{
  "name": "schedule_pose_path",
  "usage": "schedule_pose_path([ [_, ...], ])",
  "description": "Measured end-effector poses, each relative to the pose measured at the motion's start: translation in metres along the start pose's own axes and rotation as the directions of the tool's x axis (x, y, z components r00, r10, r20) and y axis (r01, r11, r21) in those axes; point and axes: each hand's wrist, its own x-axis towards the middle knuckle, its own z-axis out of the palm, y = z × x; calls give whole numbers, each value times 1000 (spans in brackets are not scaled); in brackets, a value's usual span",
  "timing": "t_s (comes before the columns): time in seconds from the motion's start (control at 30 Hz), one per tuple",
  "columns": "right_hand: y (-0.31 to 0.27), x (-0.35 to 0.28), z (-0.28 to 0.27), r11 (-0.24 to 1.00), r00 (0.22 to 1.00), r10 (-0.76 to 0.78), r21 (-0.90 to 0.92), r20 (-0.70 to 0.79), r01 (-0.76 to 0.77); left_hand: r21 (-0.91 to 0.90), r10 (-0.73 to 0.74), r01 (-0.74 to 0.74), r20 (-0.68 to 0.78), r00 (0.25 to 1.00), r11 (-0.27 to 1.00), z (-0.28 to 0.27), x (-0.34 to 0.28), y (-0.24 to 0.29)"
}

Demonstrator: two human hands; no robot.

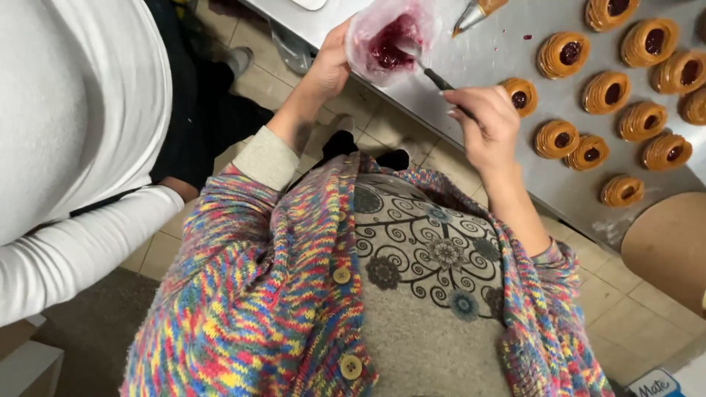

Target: Filling circular pastries with jam and caramel using a spoon and a piping bag.

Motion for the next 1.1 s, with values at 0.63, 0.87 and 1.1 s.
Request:
schedule_pose_path([
  [0.63, -5, -4, -3, 996, 980, -32, -80, 197, 48, -56, 34, -35, -24, 999, 998, 11, 0, 13],
  [0.87, -11, 9, 1, 997, 994, -61, -50, 95, 66, 6, 29, -29, 70, 997, 1000, 18, -1, 19],
  [1.1, -12, 2, 4, 983, 972, -108, -122, 208, 135, -8, 77, -77, 72, 994, 997, 14, -6, 22],
])
